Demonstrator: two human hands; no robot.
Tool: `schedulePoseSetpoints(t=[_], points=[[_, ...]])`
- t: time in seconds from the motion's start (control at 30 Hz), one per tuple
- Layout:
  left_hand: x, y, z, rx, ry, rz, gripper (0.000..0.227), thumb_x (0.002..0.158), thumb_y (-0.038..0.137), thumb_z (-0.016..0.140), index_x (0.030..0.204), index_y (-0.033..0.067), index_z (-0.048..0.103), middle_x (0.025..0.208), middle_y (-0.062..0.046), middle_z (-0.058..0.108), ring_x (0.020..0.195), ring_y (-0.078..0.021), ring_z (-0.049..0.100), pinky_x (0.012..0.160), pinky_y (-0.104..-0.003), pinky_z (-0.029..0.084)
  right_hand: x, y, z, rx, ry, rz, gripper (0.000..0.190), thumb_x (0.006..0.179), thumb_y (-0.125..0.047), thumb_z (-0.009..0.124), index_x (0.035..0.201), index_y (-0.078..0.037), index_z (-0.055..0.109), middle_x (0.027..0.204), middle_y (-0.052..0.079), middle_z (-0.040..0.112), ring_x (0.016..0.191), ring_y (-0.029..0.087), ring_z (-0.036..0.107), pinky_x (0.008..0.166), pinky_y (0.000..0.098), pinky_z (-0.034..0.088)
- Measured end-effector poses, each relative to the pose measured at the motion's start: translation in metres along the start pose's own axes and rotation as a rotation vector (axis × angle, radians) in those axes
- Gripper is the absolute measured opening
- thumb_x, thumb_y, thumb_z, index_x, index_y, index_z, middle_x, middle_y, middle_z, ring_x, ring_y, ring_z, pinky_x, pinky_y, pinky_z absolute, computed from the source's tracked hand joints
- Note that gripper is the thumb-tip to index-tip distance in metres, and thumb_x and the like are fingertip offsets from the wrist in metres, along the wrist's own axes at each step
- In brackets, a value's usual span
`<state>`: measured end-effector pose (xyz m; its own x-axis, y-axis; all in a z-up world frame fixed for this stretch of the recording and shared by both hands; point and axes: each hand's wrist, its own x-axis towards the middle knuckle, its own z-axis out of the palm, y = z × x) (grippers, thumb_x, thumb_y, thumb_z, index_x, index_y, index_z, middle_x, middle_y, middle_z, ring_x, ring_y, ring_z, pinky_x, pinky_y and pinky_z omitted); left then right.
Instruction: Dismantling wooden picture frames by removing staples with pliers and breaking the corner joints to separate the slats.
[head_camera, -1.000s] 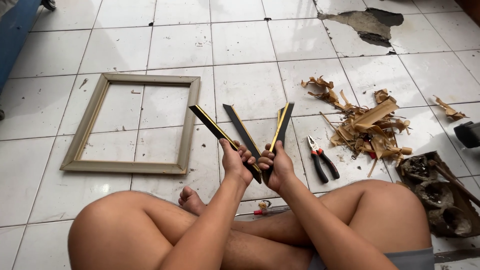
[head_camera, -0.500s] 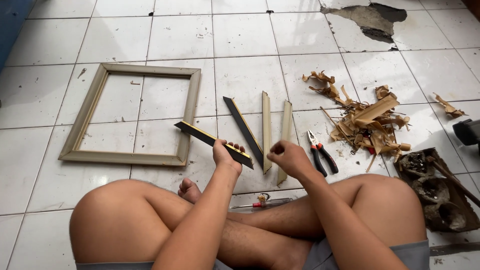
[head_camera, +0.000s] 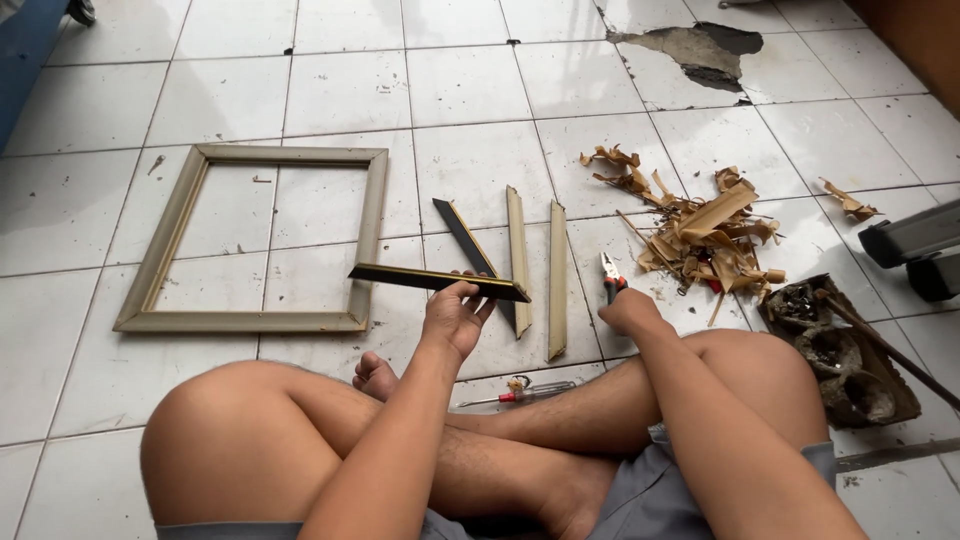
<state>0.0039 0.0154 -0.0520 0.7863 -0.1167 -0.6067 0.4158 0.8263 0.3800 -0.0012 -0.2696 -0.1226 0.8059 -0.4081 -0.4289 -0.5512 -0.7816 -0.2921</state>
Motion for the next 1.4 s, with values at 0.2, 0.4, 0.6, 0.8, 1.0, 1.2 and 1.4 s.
schedulePoseSetpoints(t=[0.2,0.4,0.6,0.8,1.0,1.2,1.4], points=[[-0.021,0.017,0.014,0.004,0.036,0.113,0.051,0.065,-0.011,0.057,0.109,0.0102,0.042,0.099,-0.005,0.042,0.088,-0.0228,0.053,0.092,-0.049,0.044,-0.04,-0.034,-0.016,0.649,0.105,-0.01,0.038,0.072,-0.04,0.056,0.073,-0.002,0.062,0.057,0.012,0.05,0.053,0.023,0.052,0.046,0.0344,0.045],[-0.002,0.018,0.009,0.006,0.077,0.137,0.052,0.065,-0.008,0.059,0.109,0.0139,0.044,0.101,-0.002,0.04,0.088,-0.0216,0.052,0.09,-0.048,0.045,-0.165,-0.118,-0.055,0.928,-0.37,-0.108,0.061,0.083,-0.04,0.052,0.123,0.005,0.044,0.131,0.024,0.039,0.127,0.038,0.031,0.098,0.0541,0.028],[-0.011,0.024,0.02,0.024,0.136,0.211,0.06,0.066,-0.008,0.059,0.118,0.0165,0.041,0.104,-0.003,0.039,0.09,-0.022,0.053,0.092,-0.049,0.044,-0.169,-0.122,-0.037,0.886,-0.453,-0.113,0.033,0.083,-0.036,0.054,0.077,-0.004,0.049,0.101,0.016,0.053,0.112,0.038,0.049,0.091,0.0574,0.035],[0.015,0.028,0.013,0.055,0.177,0.282,0.063,0.066,-0.006,0.059,0.12,0.0192,0.039,0.106,-0.003,0.041,0.088,-0.0212,0.054,0.09,-0.047,0.046,-0.144,-0.111,-0.022,0.813,-0.384,-0.135,0.031,0.081,-0.038,0.058,0.074,-0.008,0.053,0.084,0.009,0.055,0.094,0.03,0.059,0.079,0.046,0.045],[0.025,0.025,0.013,0.085,0.172,0.304,0.063,0.067,-0.005,0.058,0.121,0.0181,0.037,0.108,-0.005,0.044,0.089,-0.0212,0.055,0.09,-0.047,0.045,-0.148,-0.118,-0.031,0.598,-0.301,-0.196,0.034,0.079,-0.043,0.055,0.07,-0.01,0.059,0.073,0.009,0.067,0.079,0.021,0.061,0.067,0.0301,0.043],[0.039,0.022,0.007,0.064,0.143,0.298,0.058,0.069,-0.005,0.06,0.119,0.0172,0.04,0.104,-0.002,0.047,0.087,-0.0226,0.058,0.086,-0.047,0.048,-0.146,-0.12,-0.03,0.408,-0.176,-0.231,0.032,0.083,-0.039,0.052,0.071,-0.009,0.059,0.064,0.008,0.066,0.056,0.017,0.059,0.053,0.0267,0.046],[0.053,0.016,-0.002,-0.008,0.095,0.273,0.057,0.071,-0.008,0.06,0.119,0.0146,0.041,0.102,-0.003,0.049,0.087,-0.0256,0.06,0.084,-0.048,0.05,-0.162,-0.136,-0.045,0.883,-0.329,-0.077,0.029,0.084,-0.024,0.052,0.08,0.004,0.057,0.075,0.019,0.064,0.055,0.025,0.063,0.044,0.0345,0.054]])
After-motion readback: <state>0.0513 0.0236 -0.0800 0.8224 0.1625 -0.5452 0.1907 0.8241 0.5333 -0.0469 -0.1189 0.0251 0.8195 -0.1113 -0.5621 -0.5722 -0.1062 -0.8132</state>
